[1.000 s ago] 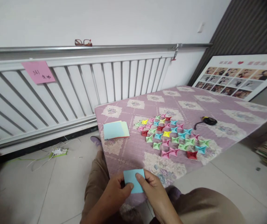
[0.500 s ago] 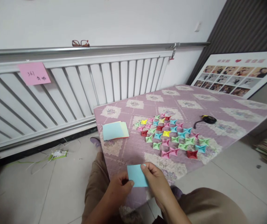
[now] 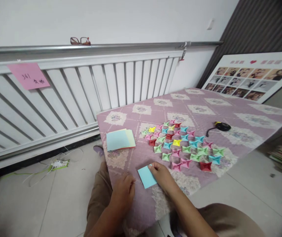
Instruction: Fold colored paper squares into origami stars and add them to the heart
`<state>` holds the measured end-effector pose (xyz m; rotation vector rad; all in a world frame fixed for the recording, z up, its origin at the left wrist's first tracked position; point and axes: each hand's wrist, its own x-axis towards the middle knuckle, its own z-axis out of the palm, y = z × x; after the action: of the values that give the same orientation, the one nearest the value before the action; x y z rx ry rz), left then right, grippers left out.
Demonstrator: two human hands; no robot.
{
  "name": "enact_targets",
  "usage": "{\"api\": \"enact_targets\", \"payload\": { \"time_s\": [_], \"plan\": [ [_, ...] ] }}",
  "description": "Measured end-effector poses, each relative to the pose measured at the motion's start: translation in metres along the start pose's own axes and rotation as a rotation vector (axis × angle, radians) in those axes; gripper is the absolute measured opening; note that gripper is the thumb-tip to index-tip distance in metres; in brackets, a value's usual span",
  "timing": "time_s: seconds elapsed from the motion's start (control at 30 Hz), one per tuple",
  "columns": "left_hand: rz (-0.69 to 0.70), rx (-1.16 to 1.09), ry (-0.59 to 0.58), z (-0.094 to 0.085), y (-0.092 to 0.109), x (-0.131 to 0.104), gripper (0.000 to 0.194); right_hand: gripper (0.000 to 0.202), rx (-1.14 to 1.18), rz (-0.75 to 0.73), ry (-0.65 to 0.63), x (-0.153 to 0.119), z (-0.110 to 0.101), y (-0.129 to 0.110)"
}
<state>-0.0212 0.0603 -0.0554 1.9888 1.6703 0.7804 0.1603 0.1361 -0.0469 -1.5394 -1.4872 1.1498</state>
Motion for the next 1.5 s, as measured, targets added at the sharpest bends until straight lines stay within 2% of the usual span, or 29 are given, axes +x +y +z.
{"api": "enact_targets", "payload": {
  "time_s": [0.17,0.27,0.47,0.77,0.87,0.93,1.0,1.03,1.1,1.17,1.23,1.3,1.5],
  "plan": [
    [0.329,0.249,-0.073,0.016,-0.005,-0.014,0.035,0.024,-0.039,-0.002,-0.037,0.006,0.004,0.004],
    [0.418,0.352,-0.136,0.023,-0.007,-0.015,0.044,0.022,-0.065,-0.010,-0.048,0.010,0.006,0.008],
    [0.423,0.367,-0.237,0.024,-0.010,-0.010,0.048,0.022,-0.113,-0.032,-0.054,0.013,0.008,0.012],
    [0.441,0.348,-0.302,0.022,-0.007,-0.004,0.054,0.022,-0.251,-0.104,-0.038,0.015,0.008,0.014],
    [0.450,0.357,-0.314,0.022,-0.006,-0.003,0.054,0.016,-0.316,-0.149,0.018,0.017,0.002,0.011],
    [0.451,0.359,-0.314,0.022,-0.006,-0.002,0.054,0.021,-0.347,-0.183,0.082,0.013,-0.004,0.010],
    [0.449,0.355,-0.311,0.021,-0.006,-0.002,0.055,0.027,-0.384,-0.238,0.130,0.002,-0.009,0.012],
    [0.447,0.350,-0.311,0.021,-0.006,-0.002,0.055,0.029,-0.439,-0.312,0.133,-0.006,-0.009,0.014],
    [0.443,0.336,-0.314,0.021,-0.005,-0.001,0.054,0.033,-0.549,-0.411,0.099,-0.025,-0.007,0.021],
    [0.437,0.323,-0.315,0.020,-0.003,0.000,0.052,0.043,-0.671,-0.449,-0.016,-0.044,-0.001,0.029],
    [0.439,0.321,-0.312,0.020,-0.003,0.001,0.051,0.058,-0.770,-0.441,-0.187,-0.057,0.006,0.037],
    [0.449,0.326,-0.313,0.019,-0.003,0.002,0.051,0.066,-0.827,-0.387,-0.276,-0.063,0.010,0.043],
    [0.484,0.344,-0.329,0.008,-0.007,0.010,0.048,0.075,-0.884,-0.372,-0.306,-0.063,0.013,0.050]
  ]
}}
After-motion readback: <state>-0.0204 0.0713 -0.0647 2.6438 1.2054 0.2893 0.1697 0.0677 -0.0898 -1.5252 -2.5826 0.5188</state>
